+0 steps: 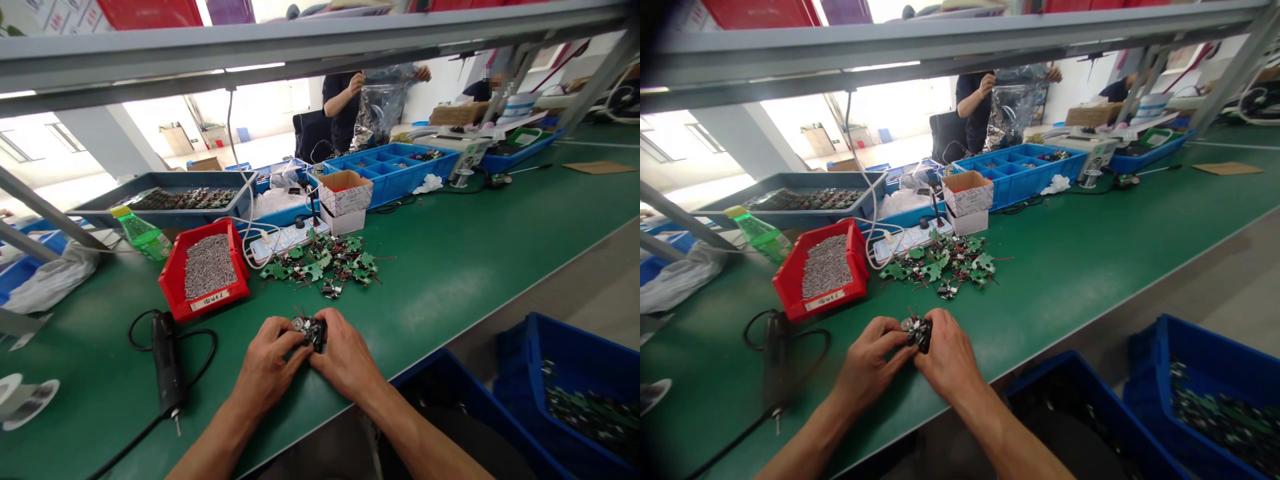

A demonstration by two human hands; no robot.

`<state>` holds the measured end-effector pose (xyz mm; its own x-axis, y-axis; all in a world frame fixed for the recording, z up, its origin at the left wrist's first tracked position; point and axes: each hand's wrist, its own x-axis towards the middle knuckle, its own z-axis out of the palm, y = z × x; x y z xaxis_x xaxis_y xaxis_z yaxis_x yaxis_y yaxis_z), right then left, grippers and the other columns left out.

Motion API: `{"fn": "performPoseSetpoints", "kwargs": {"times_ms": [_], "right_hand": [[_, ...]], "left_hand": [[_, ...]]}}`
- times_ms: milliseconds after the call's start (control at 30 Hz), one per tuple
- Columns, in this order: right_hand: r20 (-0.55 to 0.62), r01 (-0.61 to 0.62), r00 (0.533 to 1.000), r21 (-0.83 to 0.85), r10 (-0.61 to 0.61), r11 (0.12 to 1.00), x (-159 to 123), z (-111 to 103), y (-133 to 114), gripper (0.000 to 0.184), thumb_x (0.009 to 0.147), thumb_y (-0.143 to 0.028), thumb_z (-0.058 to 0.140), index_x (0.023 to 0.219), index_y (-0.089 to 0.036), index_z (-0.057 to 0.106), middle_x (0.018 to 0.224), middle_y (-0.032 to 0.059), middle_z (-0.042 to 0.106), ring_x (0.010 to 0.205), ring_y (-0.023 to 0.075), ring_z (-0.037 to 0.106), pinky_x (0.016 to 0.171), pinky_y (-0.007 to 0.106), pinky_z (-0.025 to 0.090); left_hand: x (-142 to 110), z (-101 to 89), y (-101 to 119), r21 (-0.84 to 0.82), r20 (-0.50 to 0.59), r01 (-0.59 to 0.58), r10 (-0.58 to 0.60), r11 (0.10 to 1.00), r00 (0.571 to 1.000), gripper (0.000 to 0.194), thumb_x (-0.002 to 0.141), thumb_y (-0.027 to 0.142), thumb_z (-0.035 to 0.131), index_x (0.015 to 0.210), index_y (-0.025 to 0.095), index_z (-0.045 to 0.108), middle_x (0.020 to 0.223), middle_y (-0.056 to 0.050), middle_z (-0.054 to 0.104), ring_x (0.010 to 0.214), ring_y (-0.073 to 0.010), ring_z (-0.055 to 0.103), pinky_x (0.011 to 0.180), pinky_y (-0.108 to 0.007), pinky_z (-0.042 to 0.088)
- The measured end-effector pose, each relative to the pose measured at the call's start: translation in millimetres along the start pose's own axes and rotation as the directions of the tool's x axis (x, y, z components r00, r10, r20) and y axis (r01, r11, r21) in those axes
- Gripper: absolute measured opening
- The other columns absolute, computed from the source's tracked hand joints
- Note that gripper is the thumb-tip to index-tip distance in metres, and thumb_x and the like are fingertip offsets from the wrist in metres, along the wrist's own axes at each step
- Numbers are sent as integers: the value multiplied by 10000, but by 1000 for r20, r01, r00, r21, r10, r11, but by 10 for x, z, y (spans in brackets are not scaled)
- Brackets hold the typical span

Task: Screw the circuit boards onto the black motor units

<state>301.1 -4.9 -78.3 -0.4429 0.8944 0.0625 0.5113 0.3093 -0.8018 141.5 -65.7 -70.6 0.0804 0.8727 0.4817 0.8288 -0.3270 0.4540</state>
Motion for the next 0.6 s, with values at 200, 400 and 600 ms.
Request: {"fn": "performPoseSetpoints", "kwargs": {"times_ms": [200,400,600], "right_hand": [[2,28,1000,-26,-28,999,-7,35,7,388,663,-158,627,1032,-193,516,1000,57,606,911,225,574,796,336,444],[-48,64,997,-78,-68,995,-28,112,48,363,685,-169,640,1021,-205,507,979,49,612,915,233,587,802,344,465],[-148,69,983,-244,-108,967,-71,187,7,462,736,-255,684,1144,-182,482,1015,92,636,953,290,619,807,401,501]], "left_hand": [[-33,46,-12,-1,-41,25,-25,1000,999,30,879,220,690,909,222,696,916,-44,572,832,-170,583,724,-265,487],[-46,60,-48,-32,22,82,-82,996,996,38,885,229,679,896,220,713,905,-50,567,840,-177,581,729,-279,492],[50,-129,-84,-29,232,137,-127,990,964,178,810,311,759,985,279,752,1081,-75,572,1036,-249,558,919,-393,482]]}}
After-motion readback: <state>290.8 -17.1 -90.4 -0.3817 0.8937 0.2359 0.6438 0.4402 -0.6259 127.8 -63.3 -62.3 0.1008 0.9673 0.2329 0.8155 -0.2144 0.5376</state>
